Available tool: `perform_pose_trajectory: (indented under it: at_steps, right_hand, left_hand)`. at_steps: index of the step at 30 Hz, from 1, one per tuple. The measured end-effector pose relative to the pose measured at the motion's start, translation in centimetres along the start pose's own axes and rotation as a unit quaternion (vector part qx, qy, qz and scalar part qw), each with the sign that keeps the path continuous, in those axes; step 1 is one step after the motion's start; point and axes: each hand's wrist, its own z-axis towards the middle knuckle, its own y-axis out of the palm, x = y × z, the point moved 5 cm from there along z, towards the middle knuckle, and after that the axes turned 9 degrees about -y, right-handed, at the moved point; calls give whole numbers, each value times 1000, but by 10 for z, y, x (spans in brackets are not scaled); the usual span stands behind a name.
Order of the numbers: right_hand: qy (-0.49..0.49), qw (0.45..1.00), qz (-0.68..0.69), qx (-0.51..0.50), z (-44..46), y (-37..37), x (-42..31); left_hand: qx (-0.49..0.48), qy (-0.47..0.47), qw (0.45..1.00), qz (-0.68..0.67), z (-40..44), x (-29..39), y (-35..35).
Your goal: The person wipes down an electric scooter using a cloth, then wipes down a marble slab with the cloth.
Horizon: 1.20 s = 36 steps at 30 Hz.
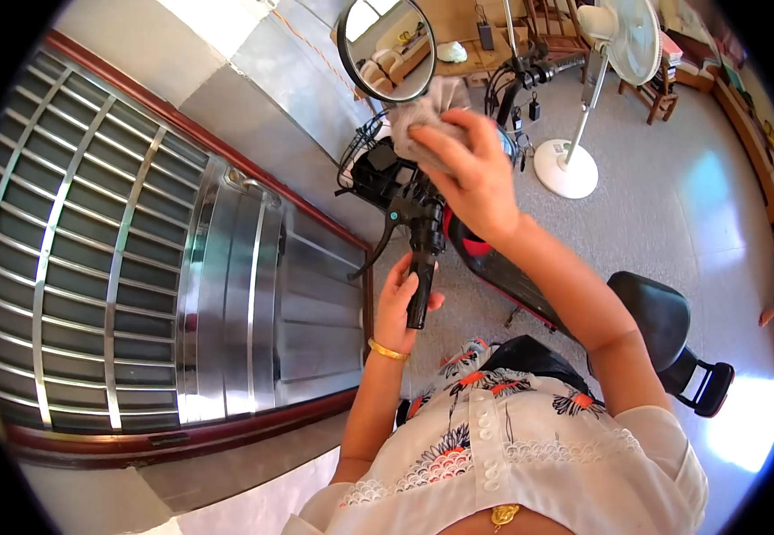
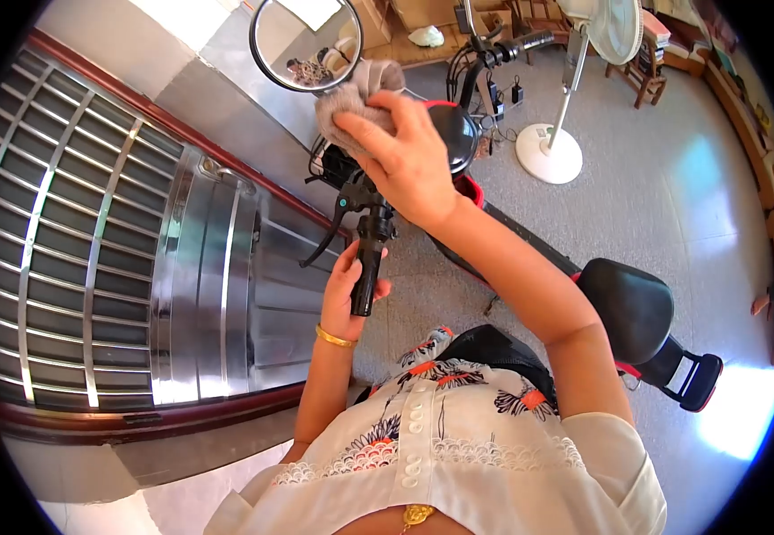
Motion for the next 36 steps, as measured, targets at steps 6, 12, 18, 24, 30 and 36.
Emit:
perform_pose_trajectory:
  at_steps: [6, 12, 18, 24, 30, 36]
  right_hand:
    - [18, 996, -47, -74, -63, 16, 12]
    - [-22, 1000, -3, 3, -19, 8, 4]
    - [-70, 997, -39, 21, 7, 22, -3]
    - [16, 994, 16, -111, -72, 12, 32]
    - [53, 994, 82, 57, -4, -34, 10]
    - [-175, 981, 19, 75, 75, -15, -29]
  left_hand:
    - [22, 12, 1000, -19, 0, -2, 1]
    - [21, 28, 999, 2, 3, -2, -1]
    - [11, 31, 999, -5, 4, -4, -4]
    - [31, 39, 999, -14, 3, -4, -1]
    - [15, 38, 999, -15, 4, -5, -2]
    - [23, 40, 999, 0, 2, -3, -1]
